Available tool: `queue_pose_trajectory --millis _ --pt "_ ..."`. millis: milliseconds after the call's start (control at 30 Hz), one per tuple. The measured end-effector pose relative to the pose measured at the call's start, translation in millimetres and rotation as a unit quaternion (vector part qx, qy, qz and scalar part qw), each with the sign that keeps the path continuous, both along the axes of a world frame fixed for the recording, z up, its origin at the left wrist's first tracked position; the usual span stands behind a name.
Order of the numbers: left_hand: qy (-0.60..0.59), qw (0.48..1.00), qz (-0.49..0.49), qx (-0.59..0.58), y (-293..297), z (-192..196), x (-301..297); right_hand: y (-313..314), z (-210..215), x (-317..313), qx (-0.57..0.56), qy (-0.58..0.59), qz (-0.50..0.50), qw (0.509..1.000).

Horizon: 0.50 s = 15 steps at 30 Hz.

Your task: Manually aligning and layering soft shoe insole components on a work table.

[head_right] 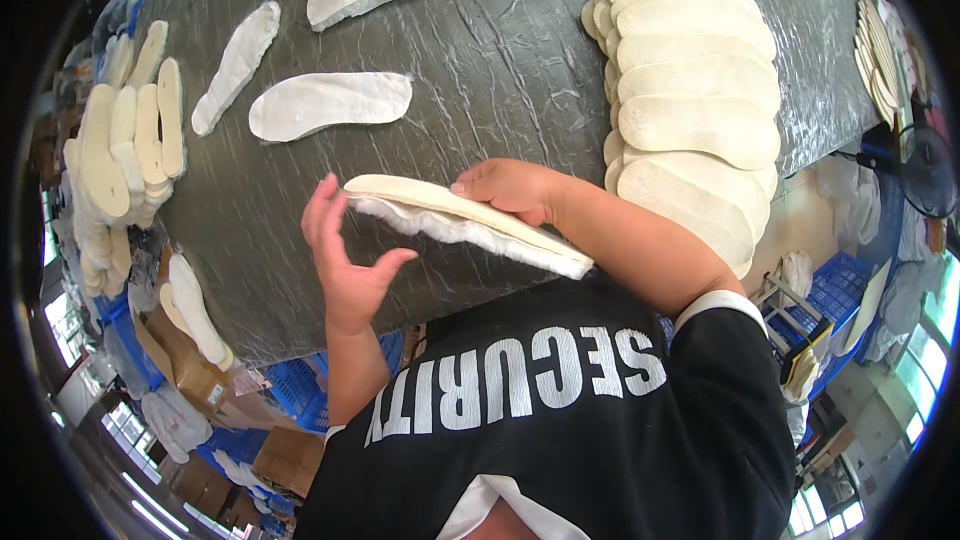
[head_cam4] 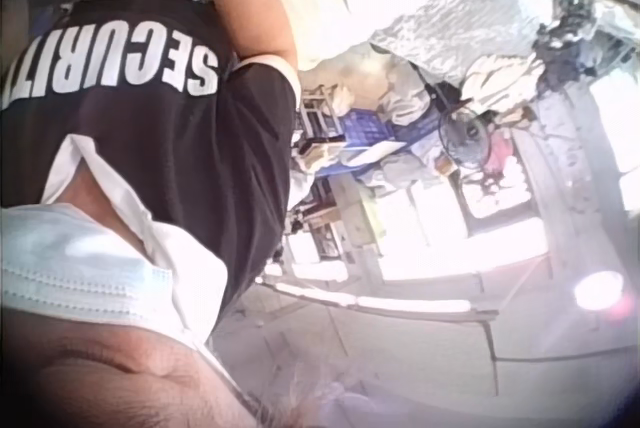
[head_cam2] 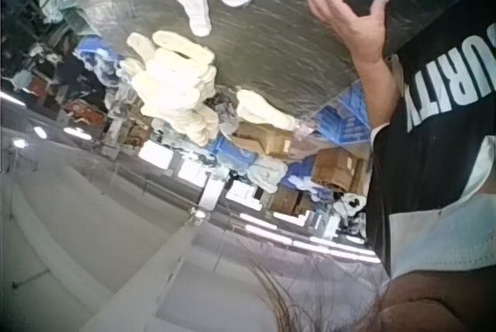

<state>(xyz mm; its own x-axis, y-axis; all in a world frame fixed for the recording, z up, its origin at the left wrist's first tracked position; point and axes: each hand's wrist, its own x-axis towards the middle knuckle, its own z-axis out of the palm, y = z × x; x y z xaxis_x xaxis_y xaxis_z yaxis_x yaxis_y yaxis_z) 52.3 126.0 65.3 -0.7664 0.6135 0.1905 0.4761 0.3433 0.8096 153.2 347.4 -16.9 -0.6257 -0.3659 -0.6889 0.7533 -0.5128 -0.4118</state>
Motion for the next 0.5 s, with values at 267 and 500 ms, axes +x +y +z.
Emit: queue_pose_trajectory --millis 267,500 --pt "0.147 0.978 -0.101 -0.109 20 18 10 -16 17 16 -0.207 -0.056 0.019 0.977" --pt "0.132 0.977 -0.115 -0.123 16 17 11 -22 33 26 -0.205 -0.075 0.057 0.974"
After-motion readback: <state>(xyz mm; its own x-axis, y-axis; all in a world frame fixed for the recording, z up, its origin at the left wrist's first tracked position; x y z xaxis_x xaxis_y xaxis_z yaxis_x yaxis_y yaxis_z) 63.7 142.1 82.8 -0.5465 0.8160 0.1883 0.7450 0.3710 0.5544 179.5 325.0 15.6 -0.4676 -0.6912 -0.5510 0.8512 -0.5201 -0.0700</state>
